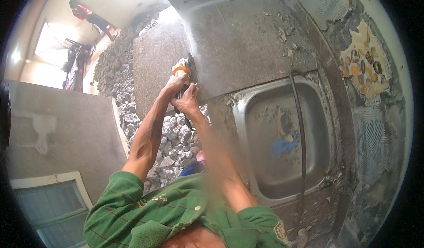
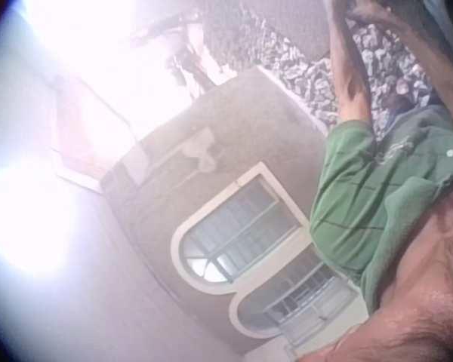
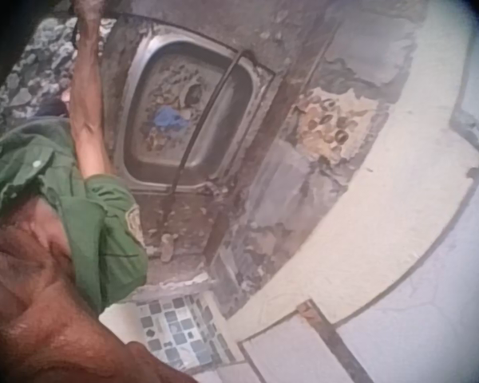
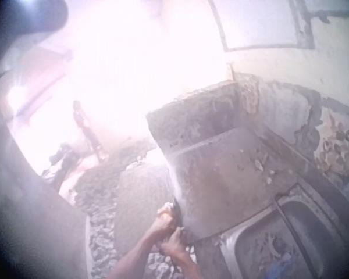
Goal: The person cuts a stone countertop slab using an angle grinder.
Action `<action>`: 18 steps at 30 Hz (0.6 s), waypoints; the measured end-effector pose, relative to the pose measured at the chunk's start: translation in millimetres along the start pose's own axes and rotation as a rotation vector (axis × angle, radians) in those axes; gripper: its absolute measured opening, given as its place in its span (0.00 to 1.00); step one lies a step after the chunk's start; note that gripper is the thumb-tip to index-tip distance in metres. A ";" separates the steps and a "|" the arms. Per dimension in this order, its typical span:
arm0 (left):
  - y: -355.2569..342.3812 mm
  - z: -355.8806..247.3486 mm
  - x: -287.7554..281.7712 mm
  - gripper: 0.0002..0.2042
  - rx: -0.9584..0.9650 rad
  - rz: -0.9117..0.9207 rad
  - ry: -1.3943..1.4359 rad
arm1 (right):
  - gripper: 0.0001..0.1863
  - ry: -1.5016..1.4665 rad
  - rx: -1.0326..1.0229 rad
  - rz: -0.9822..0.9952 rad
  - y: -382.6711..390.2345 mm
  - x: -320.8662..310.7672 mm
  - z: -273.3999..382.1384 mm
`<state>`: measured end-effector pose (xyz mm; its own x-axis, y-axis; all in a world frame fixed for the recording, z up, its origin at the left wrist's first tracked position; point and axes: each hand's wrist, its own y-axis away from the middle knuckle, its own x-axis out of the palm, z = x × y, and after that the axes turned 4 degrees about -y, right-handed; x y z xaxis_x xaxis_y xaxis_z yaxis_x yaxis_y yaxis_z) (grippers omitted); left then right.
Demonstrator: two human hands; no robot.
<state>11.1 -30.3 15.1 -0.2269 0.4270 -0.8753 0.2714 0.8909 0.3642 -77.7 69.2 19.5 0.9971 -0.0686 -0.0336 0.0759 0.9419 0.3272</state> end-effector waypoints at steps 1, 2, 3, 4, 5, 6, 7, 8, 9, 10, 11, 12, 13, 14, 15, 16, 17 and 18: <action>1.0 -0.8 -0.9 0.17 -0.036 0.033 0.029 | 0.59 0.020 0.001 -0.005 1.0 0.1 0.3; 2.1 -1.8 -1.3 0.17 0.008 0.016 -0.007 | 0.59 0.018 0.003 -0.006 1.8 -0.3 0.7; 3.0 -2.6 -1.8 0.17 0.008 0.018 -0.009 | 0.59 0.017 0.003 0.004 2.7 -0.5 1.3; 3.6 -3.4 -1.9 0.17 -0.039 0.041 0.021 | 0.59 0.016 0.003 0.014 4.1 -0.2 1.8; 3.8 -4.0 -1.9 0.17 0.010 0.019 -0.011 | 0.59 0.015 0.004 0.013 4.9 -0.4 2.5; 4.0 -4.1 -1.6 0.17 -0.032 0.020 0.048 | 0.53 0.030 -0.033 -0.068 6.7 0.5 2.9; 3.8 -4.1 -0.8 0.17 -0.108 0.051 0.116 | 0.47 0.067 -0.037 -0.127 7.9 0.9 3.3; 3.1 -3.5 -0.3 0.17 -0.075 0.020 0.106 | 0.47 0.045 -0.070 -0.147 9.0 0.9 3.3; 2.1 -2.5 0.3 0.18 -0.050 0.029 0.072 | 0.46 0.030 -0.075 -0.166 10.0 1.1 3.3; 1.4 -1.0 1.5 0.18 -0.069 0.062 0.054 | 0.46 0.044 -0.048 -0.149 10.2 0.7 3.0; 0.4 0.5 3.3 0.18 -0.027 0.039 0.040 | 0.46 0.017 -0.081 -0.183 10.5 0.7 2.4; -1.1 1.5 5.5 0.19 -0.069 0.035 0.091 | 0.49 -0.010 -0.052 -0.094 9.9 0.1 1.9; -2.4 3.2 7.3 0.19 -0.146 0.061 0.143 | 0.53 -0.037 -0.025 -0.005 9.4 -0.3 1.2; -3.7 5.1 8.6 0.19 -0.113 0.025 0.144 | 0.53 -0.035 -0.028 -0.002 9.2 -0.2 0.5; -4.6 6.7 10.3 0.20 -0.111 0.031 0.155 | 0.52 -0.038 -0.023 -0.006 8.9 -0.2 -0.2; -5.3 8.4 11.7 0.20 -0.151 0.074 0.173 | 0.52 -0.012 0.021 0.004 9.0 0.3 -0.8; -5.4 10.1 13.0 0.20 -0.111 0.034 0.170 | 0.52 -0.037 -0.019 -0.007 9.2 0.8 -1.4; -4.4 11.8 14.4 0.20 -0.105 0.031 0.192 | 0.51 -0.023 -0.036 -0.024 10.1 1.7 -1.7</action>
<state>17.7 -29.9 -2.9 -0.3963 0.4672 -0.7904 0.1844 0.8838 0.4300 -75.3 79.2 21.1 0.9949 -0.0989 -0.0189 0.1001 0.9511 0.2921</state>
